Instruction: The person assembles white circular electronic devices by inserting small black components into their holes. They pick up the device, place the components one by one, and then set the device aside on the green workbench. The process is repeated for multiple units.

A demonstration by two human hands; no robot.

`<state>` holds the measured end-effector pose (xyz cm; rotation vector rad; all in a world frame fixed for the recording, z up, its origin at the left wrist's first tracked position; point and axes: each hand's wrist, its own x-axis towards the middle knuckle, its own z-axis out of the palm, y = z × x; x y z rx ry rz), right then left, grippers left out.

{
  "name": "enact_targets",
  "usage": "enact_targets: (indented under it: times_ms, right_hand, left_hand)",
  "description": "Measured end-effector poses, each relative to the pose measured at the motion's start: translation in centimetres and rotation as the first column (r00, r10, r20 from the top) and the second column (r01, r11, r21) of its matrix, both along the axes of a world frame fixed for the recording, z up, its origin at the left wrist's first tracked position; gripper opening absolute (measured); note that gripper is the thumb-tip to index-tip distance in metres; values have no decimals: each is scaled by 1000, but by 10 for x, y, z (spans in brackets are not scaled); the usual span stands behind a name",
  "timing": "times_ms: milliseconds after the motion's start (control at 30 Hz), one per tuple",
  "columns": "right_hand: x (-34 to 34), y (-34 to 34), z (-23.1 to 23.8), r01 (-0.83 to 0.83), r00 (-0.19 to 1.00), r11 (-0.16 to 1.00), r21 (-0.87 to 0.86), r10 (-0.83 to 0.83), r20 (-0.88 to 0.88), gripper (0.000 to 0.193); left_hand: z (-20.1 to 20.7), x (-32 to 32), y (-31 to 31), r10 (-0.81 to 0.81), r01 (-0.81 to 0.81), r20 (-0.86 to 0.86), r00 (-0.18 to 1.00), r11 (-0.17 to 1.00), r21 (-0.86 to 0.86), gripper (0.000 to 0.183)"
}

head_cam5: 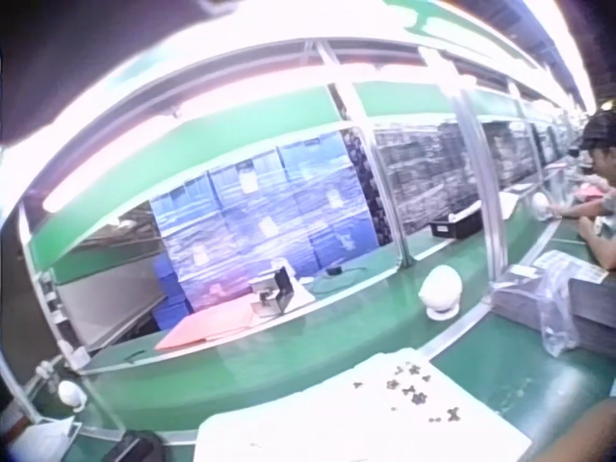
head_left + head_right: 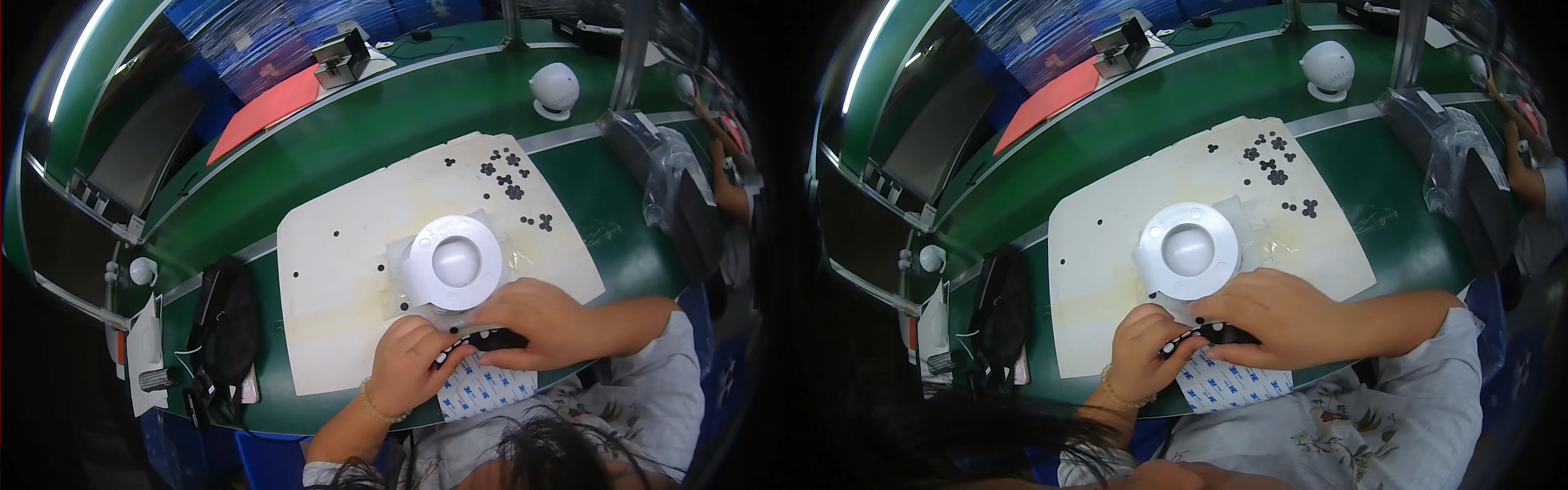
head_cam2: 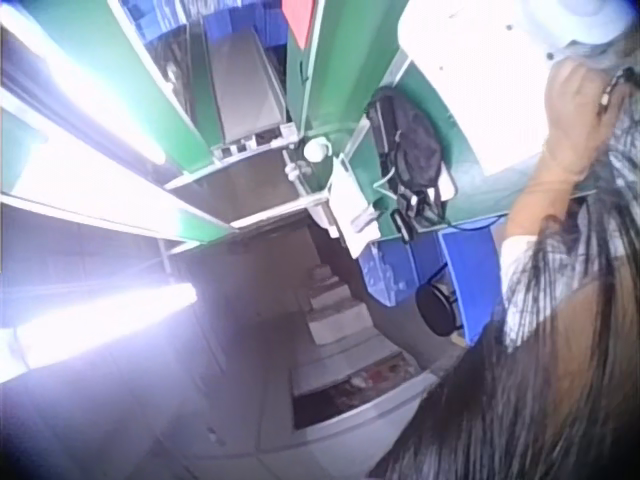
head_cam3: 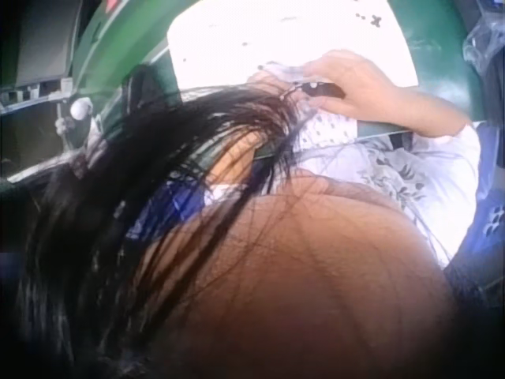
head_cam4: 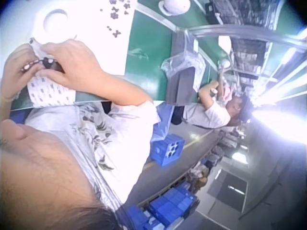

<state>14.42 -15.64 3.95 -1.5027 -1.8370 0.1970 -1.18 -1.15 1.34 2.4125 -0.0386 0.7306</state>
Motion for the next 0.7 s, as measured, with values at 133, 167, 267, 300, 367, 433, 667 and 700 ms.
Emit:
enact_targets:
  times_ms: [133, 167, 267, 300, 367, 433, 667, 700]
  right_hand:
    - [1, 6, -18, -26, 998, 999, -27, 24, -63, 36]
    - [1, 6, -18, -26, 996, 998, -55, 21, -88, 34]
    - [1, 5, -20, -45, 993, 999, -32, 41, -115, 27]
    - [1, 5, -21, -53, 992, 999, -5, 52, -116, 25]
    - [2, 6, -22, -48, 999, 994, 99, 49, -10, 21]
    - [4, 7, -21, -74, 993, 971, 227, 51, 107, 20]
    - [2, 4, -13, -61, 991, 984, 169, 80, -108, 28]
    - [1, 3, -13, -49, 987, 990, 132, 68, -143, 29]
  left_hand:
    - [0, 1, 2, -35, 36, 31, 999, 999, -24, 15]
    - [1, 1, 3, -50, 51, 31, 998, 998, -44, 14]
    - [2, 0, 4, -86, 90, 46, 995, 991, -96, 12]
    - [3, 0, 5, -97, 102, 53, 994, 989, -112, 11]
    - [3, 1, 5, -94, 101, 47, 994, 983, -155, 10]
    - [3, 0, 5, -74, 77, 22, 997, 976, -204, 10]
    - [3, -3, 4, -20, 17, -9, 1000, 965, -262, 12]
    - [3, -3, 4, -17, 13, -11, 1000, 963, -270, 12]
